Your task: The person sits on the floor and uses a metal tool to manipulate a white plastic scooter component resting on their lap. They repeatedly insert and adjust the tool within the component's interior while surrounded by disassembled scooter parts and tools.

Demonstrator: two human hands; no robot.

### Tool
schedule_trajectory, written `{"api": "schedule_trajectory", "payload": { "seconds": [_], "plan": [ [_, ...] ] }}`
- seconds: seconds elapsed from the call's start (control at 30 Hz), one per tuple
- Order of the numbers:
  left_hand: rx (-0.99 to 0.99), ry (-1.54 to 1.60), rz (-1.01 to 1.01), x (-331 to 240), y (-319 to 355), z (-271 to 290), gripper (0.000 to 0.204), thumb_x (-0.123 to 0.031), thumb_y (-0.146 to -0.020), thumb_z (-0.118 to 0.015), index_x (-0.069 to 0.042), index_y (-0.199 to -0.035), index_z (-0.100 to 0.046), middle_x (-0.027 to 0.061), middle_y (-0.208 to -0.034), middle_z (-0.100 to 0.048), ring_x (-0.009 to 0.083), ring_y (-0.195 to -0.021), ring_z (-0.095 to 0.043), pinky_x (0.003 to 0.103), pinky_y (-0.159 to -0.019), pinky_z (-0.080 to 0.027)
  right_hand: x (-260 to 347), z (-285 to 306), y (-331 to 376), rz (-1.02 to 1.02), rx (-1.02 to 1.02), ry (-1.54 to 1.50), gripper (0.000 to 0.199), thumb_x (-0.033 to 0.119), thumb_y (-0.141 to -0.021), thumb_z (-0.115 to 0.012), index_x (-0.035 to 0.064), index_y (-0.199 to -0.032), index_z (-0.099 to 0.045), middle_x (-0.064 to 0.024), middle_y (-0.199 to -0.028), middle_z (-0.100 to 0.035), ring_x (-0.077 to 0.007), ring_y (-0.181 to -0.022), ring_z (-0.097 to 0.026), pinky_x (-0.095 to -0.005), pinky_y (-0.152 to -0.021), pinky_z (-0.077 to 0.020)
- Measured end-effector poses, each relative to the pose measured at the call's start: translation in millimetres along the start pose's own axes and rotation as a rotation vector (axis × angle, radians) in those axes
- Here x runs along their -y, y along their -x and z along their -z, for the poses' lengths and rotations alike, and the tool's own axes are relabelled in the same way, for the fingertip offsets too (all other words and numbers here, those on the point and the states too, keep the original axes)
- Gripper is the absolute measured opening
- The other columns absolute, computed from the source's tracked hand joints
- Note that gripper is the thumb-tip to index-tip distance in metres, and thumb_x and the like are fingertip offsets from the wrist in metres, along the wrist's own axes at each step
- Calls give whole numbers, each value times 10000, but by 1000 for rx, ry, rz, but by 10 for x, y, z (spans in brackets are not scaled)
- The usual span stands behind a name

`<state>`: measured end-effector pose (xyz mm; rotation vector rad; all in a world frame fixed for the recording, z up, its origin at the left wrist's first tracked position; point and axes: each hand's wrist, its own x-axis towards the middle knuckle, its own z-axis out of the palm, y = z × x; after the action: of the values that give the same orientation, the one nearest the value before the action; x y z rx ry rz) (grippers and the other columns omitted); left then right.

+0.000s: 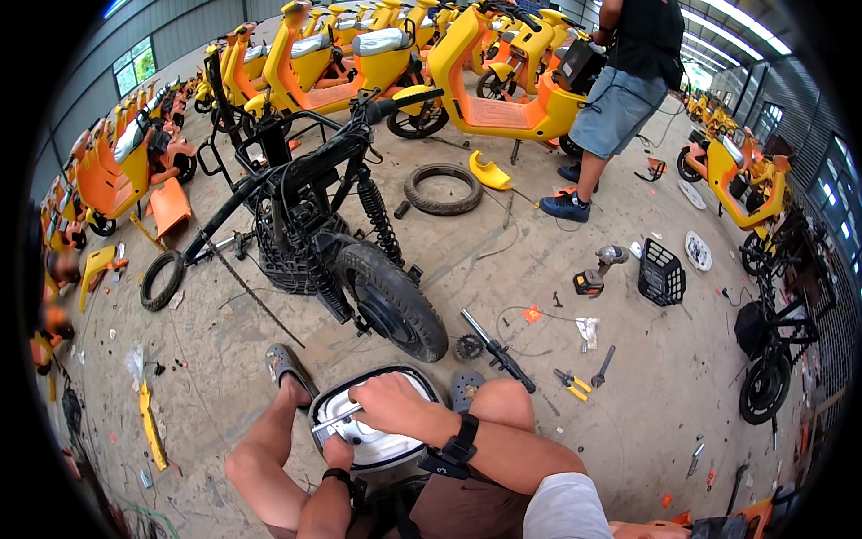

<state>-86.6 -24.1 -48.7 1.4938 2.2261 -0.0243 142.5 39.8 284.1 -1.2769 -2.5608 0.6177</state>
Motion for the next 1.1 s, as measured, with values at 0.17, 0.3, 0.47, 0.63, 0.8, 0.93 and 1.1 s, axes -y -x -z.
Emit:
{"api": "schedule_trajectory", "payload": {
  "seconds": [0.17, 0.3, 0.47, 0.63, 0.8, 0.93, 1.1],
  "plan": [
    [-14, 16, 3, -20, 8, 8, 184, -142, -852, -588, 1, -925, -679, 207, -939, -695, 384, -896, -685, 470, -792, -559, -8, -12, 3, 3, -6, -5, 297, 306, -802, -717, 68, -980, -715, -156, -754, -689, -325, -727, -676, -427, -659, -520],
    [-30, -22, -15, -29, 44, 27, 184, -142, -864, -564, -12, -939, -671, 199, -929, -694, 384, -883, -684, 477, -784, -555, -6, -27, -6, 5, -6, 11, 295, 309, -801, -717, 71, -974, -717, -153, -749, -688, -322, -722, -675, -423, -658, -519],
    [-27, -14, -31, -32, 54, 38, 188, -143, -860, -557, -17, -950, -664, 197, -926, -693, 385, -876, -683, 480, -780, -553, -4, -33, -1, 10, -17, 7, 292, 309, -796, -721, 74, -968, -718, -152, -740, -686, -321, -721, -675, -421, -657, -518],
    [-24, -13, -26, -44, 59, 57, 188, -139, -860, -552, -17, -947, -666, 198, -926, -693, 386, -879, -682, 478, -783, -553, -5, -32, -1, 15, -23, 12, 284, 302, -792, -726, 75, -963, -717, -154, -734, -682, -322, -719, -674, -422, -653, -516],
    [-25, -14, 2, -68, 75, 70, 184, -137, -866, -544, -16, -924, -671, 199, -921, -694, 388, -878, -683, 479, -780, -554, -12, -43, -1, 9, -13, 1, 283, 300, -790, -727, 74, -960, -717, -152, -728, -680, -324, -712, -671, -425, -647, -512],
    [-50, -16, -15, -72, 69, 58, 187, -136, -874, -536, -16, -913, -674, 196, -912, -696, 389, -872, -685, 481, -773, -555, -22, -51, 1, 16, -25, -2, 282, 298, -789, -726, 74, -960, -717, -150, -727, -680, -325, -711, -670, -424, -644, -511],
    [-35, -24, 4, -72, 64, 64, 202, -147, -887, -524, -19, -918, -676, 197, -905, -696, 387, -870, -686, 482, -768, -554, -17, -53, 1, 13, -19, -1, 282, 295, -789, -725, 72, -962, -716, -150, -731, -682, -325, -713, -671, -424, -641, -511]
  ]
}}
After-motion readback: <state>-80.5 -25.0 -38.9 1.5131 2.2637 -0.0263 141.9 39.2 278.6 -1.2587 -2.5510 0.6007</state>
